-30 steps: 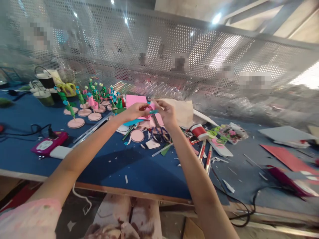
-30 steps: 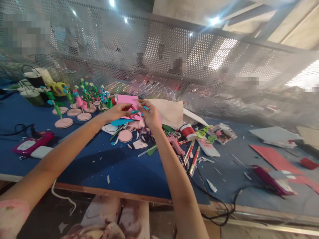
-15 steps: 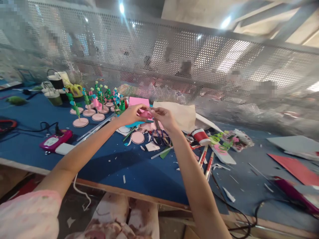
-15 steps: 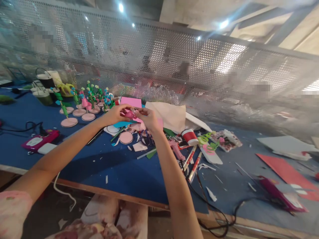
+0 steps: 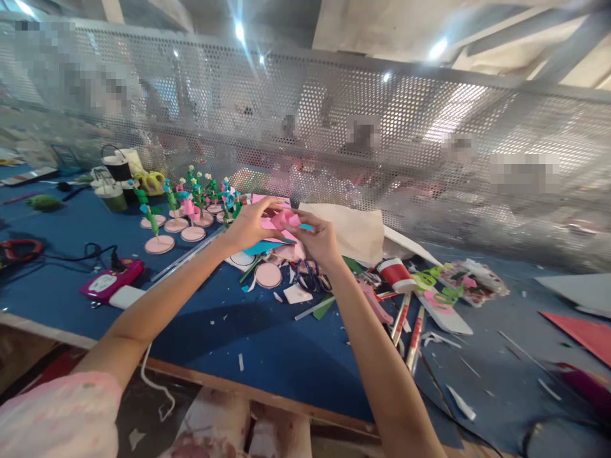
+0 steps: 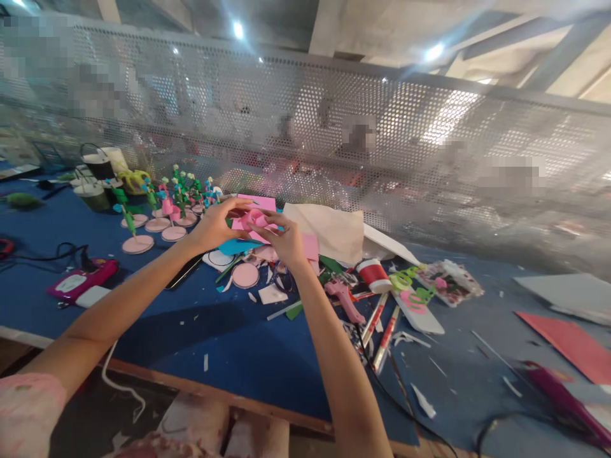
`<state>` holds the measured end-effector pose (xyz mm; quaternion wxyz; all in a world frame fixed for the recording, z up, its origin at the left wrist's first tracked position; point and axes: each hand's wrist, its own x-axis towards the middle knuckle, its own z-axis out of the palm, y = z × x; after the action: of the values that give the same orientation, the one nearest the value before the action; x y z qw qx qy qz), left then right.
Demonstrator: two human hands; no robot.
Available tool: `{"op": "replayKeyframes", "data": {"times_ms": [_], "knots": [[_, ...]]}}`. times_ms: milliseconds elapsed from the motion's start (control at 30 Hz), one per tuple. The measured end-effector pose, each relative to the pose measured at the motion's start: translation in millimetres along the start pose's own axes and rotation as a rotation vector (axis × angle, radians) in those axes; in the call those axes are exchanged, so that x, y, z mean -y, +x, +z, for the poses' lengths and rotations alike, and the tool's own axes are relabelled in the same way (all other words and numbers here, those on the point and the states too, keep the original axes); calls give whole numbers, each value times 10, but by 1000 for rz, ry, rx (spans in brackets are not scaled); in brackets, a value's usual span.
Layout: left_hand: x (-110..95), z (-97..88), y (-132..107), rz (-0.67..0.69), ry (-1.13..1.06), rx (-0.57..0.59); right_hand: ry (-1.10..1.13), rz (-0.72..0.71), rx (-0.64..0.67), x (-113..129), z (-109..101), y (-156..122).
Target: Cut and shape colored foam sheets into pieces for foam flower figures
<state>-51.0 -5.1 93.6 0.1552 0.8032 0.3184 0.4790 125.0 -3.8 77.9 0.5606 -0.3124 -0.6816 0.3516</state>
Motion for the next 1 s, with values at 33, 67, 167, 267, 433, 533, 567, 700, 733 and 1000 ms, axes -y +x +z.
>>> {"op": "replayKeyframes", "data": {"times_ms": [33,67,167,267,433,533,567,700,733,1000], "knots": [[9,-13,7,-24,-52,-3,30,-10,-6,-6,1,3],[22,-24,14,-47,-106,-5,52,-19,-9,-11,0,6],[64,-37,34,-88,-236,2,75,-25,-27,-18,-10,13],[83,-31,43,-91,-315,-5,83,-15,-64,-24,-8,19],[107,13,28,-83,-329,-22,317,168,-61,-116,13,14],[124,51,14,-42,-254,-55,470,309,-46,-167,43,-7],[127,61,12,-35,-238,-71,496,327,-36,-173,56,-15],[146,62,20,-77,-256,-135,508,331,-39,-151,101,-32],[159,52,25,-92,-267,-148,489,321,-47,-143,107,-31],[350,-33,72,-146,-376,-245,297,120,-124,-167,98,1]]}}
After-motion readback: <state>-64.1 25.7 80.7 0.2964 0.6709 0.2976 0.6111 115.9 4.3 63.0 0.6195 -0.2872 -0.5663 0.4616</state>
